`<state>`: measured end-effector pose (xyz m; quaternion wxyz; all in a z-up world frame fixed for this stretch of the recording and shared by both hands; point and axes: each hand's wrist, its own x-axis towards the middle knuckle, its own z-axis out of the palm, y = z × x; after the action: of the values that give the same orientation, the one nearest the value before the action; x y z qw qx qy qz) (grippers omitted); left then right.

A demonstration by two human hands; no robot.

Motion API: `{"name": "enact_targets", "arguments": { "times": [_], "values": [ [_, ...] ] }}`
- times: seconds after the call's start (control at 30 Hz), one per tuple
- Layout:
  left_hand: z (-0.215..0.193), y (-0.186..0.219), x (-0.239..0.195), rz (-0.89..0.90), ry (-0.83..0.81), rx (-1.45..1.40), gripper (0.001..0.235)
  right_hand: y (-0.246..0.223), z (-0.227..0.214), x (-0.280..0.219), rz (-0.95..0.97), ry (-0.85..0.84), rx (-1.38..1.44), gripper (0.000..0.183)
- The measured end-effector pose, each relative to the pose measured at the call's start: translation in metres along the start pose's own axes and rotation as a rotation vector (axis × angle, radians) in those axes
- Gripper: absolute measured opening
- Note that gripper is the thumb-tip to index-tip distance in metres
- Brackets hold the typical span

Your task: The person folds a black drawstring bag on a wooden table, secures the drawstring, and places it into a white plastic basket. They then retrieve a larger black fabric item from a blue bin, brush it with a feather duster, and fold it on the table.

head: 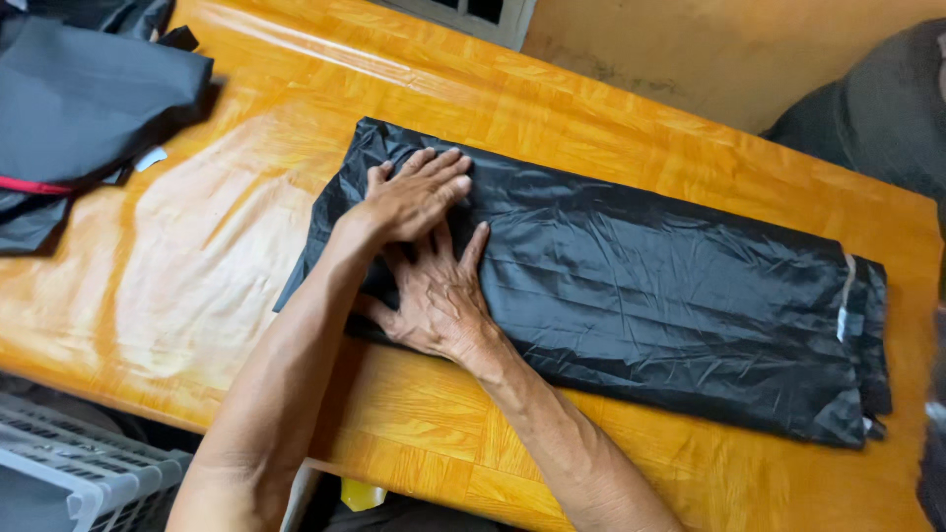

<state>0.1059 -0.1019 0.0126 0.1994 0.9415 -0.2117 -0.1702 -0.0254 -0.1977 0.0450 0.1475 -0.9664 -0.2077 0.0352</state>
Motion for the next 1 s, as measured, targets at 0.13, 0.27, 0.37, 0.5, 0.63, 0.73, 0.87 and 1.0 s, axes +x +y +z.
{"name": "enact_targets", "arguments": {
  "times": [0.13,0.27,0.37,0.5,0.63,0.73,0.87,1.0],
  "values": [
    [-0.005,-0.020,0.004,0.098,0.104,-0.315,0.070,0.013,-0.001,0.002,-0.037,0.069,0.206,0.093],
    [0.013,-0.026,0.006,0.110,0.256,-0.054,0.062,0.053,-0.010,0.000,-0.021,0.250,0.768,0.032],
    [0.012,-0.002,-0.013,0.130,0.334,0.143,0.074,0.088,-0.021,0.011,0.058,0.464,0.845,0.030],
    [0.012,0.004,-0.023,0.142,0.363,0.166,0.089,0.077,-0.017,0.051,-0.100,0.727,0.362,0.042],
    [0.010,0.006,-0.016,0.030,0.280,0.203,0.082,0.096,-0.001,0.065,0.103,0.167,0.077,0.085],
    [0.014,0.006,-0.012,-0.020,0.277,0.208,0.089,0.119,0.003,0.058,0.134,0.043,0.114,0.093],
    [0.000,0.025,-0.018,-0.081,0.252,0.170,0.102,0.154,0.011,0.045,0.174,0.076,-0.101,0.098],
    [-0.003,0.030,-0.019,-0.101,0.214,0.185,0.101,0.188,-0.023,0.008,0.249,-0.042,-0.035,0.102]
  ]
}}
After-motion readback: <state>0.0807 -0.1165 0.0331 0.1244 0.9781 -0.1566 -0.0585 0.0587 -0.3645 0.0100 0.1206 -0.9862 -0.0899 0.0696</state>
